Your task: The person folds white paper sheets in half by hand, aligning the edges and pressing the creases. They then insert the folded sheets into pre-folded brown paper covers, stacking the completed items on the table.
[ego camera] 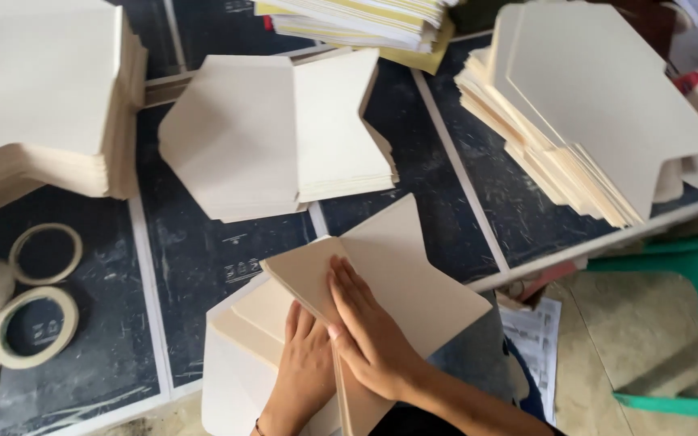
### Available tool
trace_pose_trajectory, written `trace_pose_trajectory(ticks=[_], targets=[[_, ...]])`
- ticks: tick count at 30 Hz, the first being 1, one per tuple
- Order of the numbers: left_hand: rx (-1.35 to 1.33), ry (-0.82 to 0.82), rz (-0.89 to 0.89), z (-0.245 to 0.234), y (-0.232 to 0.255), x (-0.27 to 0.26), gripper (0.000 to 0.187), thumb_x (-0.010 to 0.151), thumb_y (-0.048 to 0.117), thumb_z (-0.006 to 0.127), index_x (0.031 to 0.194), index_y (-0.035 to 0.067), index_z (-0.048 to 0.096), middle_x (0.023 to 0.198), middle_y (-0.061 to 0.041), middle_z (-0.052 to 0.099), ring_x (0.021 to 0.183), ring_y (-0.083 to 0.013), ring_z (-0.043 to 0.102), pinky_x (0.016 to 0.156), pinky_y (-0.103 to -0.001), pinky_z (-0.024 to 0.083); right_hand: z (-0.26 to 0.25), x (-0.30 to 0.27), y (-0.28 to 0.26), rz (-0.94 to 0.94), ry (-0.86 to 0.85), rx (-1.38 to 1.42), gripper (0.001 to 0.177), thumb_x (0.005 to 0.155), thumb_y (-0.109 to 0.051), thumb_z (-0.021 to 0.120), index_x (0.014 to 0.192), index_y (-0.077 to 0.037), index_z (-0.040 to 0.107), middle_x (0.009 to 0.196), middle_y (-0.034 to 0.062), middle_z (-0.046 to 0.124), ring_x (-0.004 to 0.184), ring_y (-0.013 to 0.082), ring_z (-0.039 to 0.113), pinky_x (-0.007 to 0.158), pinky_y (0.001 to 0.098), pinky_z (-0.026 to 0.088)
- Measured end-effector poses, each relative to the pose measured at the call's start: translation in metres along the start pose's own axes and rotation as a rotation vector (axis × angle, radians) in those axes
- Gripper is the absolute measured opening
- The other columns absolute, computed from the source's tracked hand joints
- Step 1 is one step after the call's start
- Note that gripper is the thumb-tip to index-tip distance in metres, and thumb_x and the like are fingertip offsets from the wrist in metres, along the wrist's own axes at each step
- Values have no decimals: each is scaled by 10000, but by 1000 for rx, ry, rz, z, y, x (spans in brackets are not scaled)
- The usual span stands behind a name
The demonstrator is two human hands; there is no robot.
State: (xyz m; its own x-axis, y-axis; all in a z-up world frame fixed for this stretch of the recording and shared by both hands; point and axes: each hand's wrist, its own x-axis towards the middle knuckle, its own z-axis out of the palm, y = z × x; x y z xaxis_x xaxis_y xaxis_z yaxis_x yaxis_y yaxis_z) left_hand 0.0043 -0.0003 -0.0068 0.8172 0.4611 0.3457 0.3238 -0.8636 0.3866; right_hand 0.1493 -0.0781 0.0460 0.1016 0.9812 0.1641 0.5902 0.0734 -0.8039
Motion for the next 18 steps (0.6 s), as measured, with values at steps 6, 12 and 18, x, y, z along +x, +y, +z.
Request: trace_pose_trajectory(ticks=[6,12,18], targets=[[-1026,568,-443,-27,-6,10,512,999,-18,595,1474,-17,404,1528,-229,428,1457,-325,493,1192,-505,546,36,-3,13,-34,-30,-74,672,1185,-258,341,1714,39,53,1824,258,5,1712,410,-3,1399,519,59],[-816,129,-422,-43,16,11,859,836,-76,668,1615,-36,309,1635,-261,505,1506,-365,532,1282,-457,358,5,0,8,142,-208,33,814,1058,14,411,1687,44,-104,1807,261,-148,1693,397,-134,1367,472,-63],[109,12,-36,-12,27,24,786,960,504,756,1644,232,481,1693,-93,469,1420,-429,400,1092,-504,507,-54,-42,81,150,305,-379,471,937,-22,708,1405,-68,696,1407,106,693,1315,287,650,1122,412,546]])
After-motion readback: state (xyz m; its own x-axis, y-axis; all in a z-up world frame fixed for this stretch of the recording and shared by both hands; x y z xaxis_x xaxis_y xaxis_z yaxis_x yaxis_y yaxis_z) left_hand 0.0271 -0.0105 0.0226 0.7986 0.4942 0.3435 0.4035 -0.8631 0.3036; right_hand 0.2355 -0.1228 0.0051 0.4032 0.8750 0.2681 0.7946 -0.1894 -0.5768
